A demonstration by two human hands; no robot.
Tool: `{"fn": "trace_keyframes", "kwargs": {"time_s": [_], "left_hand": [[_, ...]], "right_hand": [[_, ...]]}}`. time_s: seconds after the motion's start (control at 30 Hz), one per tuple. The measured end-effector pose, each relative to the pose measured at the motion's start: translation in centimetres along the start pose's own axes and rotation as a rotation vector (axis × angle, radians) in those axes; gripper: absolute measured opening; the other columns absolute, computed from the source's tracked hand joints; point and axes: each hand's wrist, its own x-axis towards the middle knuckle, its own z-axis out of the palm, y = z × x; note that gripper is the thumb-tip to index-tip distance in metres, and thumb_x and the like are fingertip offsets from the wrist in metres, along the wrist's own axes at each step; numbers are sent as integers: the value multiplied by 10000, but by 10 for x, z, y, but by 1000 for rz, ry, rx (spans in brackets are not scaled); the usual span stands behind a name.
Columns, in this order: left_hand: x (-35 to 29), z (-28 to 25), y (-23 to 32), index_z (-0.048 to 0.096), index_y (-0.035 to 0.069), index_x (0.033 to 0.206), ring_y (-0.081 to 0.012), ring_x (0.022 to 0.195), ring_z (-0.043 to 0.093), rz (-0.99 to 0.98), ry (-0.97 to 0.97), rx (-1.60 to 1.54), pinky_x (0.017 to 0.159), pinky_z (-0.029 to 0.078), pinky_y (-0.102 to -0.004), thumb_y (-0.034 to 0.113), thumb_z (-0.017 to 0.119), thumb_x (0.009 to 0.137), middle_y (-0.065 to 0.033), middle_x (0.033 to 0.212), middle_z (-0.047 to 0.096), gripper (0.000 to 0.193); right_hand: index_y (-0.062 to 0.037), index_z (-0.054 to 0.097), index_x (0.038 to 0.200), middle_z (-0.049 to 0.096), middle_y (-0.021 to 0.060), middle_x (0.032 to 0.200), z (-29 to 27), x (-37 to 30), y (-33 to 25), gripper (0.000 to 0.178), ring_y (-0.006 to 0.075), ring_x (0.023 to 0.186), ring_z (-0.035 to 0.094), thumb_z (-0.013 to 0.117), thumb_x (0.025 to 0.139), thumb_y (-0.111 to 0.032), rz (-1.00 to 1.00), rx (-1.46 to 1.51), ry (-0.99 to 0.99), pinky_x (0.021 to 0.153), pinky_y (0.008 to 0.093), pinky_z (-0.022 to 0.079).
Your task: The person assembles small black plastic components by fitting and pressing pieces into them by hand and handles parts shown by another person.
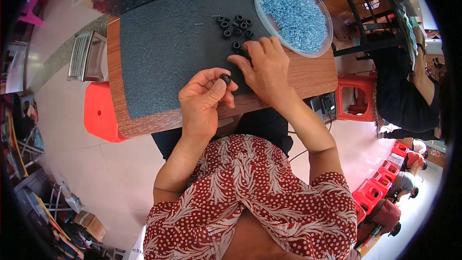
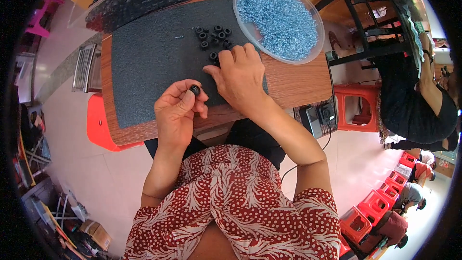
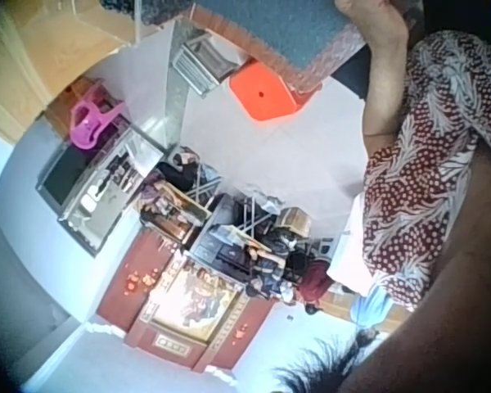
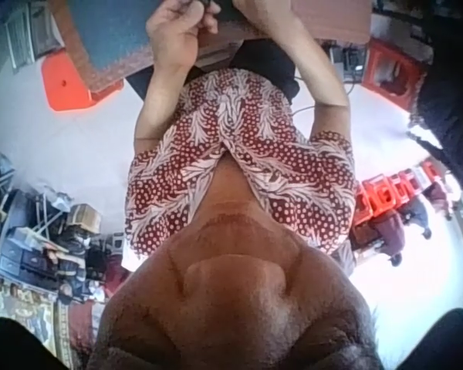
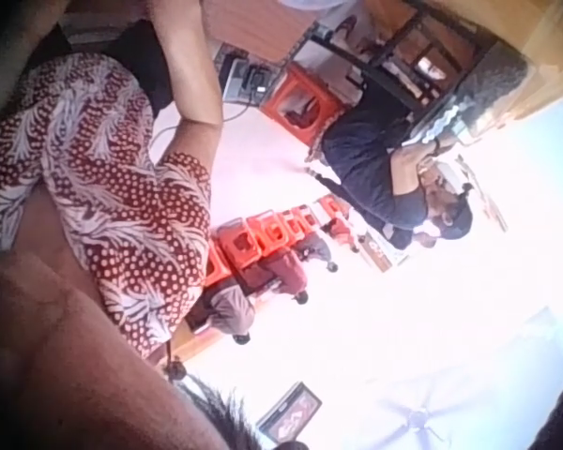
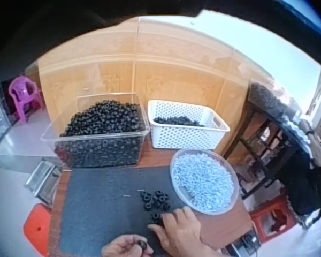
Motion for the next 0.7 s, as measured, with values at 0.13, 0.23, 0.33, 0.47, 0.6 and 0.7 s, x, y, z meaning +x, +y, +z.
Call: {"fn": "trace_keyframes", "kwargs": {"time_s": [0.13,0.23,0.33,0.47,0.6,0.7], "left_hand": [[0,0,1,576,-38,1001,-119,602,566,6,-2,-3,547,484,-235,63,562,885,-126,830,631,155],[1,0,1,577,-38,999,-116,600,566,14,-11,-8,544,483,-233,63,565,884,-125,831,633,154],[1,1,0,579,-39,996,-116,599,566,14,-7,-4,543,483,-232,63,565,883,-125,830,632,152],[1,1,-1,580,-39,994,-117,597,564,19,2,9,539,478,-231,60,565,882,-125,828,632,150],[1,3,0,579,-37,996,-114,609,563,13,8,22,546,475,-228,62,568,880,-120,831,630,153],[2,4,0,578,-33,1002,-111,623,562,7,27,66,557,475,-225,64,572,877,-112,837,630,159]], "right_hand": [[-49,585,773,504,80,726,6,1,3,189,268,714,489,723,678,-137,-49,-143,-27,574,369,410],[-51,583,783,492,82,720,5,0,6,167,266,714,483,703,680,-104,-93,-198,-69,573,362,413],[-50,524,696,476,105,717,2,-2,8,131,280,720,468,653,683,-45,-115,-168,-83,598,384,388],[-36,596,832,499,88,746,-6,-7,10,154,268,743,490,653,690,-24,-88,-130,-104,595,351,432],[-18,590,858,535,94,777,-17,-10,9,170,272,757,505,650,700,-2,40,199,-106,626,348,430],[-16,593,858,554,87,774,-30,-10,-2,169,259,755,516,665,705,-11,209,432,-174,641,343,423]]}}
